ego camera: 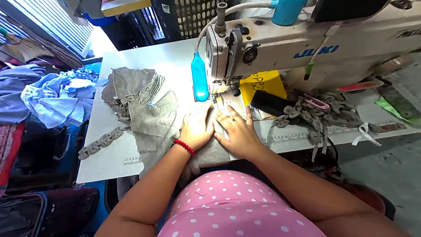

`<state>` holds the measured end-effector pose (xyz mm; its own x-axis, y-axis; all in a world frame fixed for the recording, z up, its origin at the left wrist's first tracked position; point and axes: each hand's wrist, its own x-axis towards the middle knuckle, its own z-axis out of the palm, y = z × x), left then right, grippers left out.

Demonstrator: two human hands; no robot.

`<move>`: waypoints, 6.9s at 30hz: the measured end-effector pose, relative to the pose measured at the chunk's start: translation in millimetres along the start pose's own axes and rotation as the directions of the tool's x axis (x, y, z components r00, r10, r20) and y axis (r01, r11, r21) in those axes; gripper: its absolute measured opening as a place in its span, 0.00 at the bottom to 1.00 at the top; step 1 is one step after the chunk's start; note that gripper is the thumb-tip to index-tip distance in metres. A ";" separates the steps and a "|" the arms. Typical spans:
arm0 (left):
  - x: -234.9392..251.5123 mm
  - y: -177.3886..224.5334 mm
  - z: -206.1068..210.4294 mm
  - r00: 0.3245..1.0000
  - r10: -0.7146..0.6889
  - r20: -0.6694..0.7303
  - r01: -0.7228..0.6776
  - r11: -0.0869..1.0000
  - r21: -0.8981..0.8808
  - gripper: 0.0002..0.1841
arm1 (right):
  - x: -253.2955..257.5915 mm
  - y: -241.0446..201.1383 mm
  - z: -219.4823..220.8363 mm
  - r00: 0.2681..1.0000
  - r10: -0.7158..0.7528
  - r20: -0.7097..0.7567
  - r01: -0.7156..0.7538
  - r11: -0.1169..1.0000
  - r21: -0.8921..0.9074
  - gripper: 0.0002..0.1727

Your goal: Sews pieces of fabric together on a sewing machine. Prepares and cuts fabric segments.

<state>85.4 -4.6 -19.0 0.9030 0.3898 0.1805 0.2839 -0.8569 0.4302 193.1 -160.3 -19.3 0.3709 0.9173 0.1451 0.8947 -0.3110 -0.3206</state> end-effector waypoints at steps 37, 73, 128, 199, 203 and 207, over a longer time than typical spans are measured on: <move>-63.3 -11.3 -11.1 0.999 -0.012 -0.050 0.014 0.999 0.047 0.24 | 56.7 -61.8 -13.5 0.936 -0.214 -0.280 0.288 0.922 0.259 0.19; 59.1 0.6 -9.7 0.954 -0.265 0.140 0.242 0.957 0.160 0.20 | -39.7 -4.8 -6.7 0.975 -0.221 0.027 0.215 0.965 0.147 0.25; 10.1 -1.2 0.8 0.997 0.037 0.067 -0.041 0.997 0.064 0.31 | -27.2 -3.3 3.5 0.999 -0.036 -0.006 0.036 0.998 0.054 0.32; -15.2 -75.5 -213.5 0.492 0.094 -0.865 -0.173 0.985 0.008 0.15 | -21.0 -24.2 -19.4 0.834 -0.420 -0.358 0.486 0.866 0.115 0.18; -20.4 -63.1 -247.9 0.328 0.354 -0.876 -0.244 0.928 0.283 0.14 | -3.0 -52.5 -69.8 0.723 -0.506 -0.470 0.616 0.780 0.109 0.13; -37.8 -30.5 -252.0 0.275 0.460 -0.844 -0.269 0.880 0.392 0.11 | 12.1 -84.5 -134.2 0.623 -0.531 -0.574 0.666 0.745 0.034 0.12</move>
<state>-38.7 91.8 183.9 0.1064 -0.0023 0.9943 0.1332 -0.9910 -0.0166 155.3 -156.3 135.2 -0.1010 0.5938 0.7982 0.9049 0.3882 -0.1743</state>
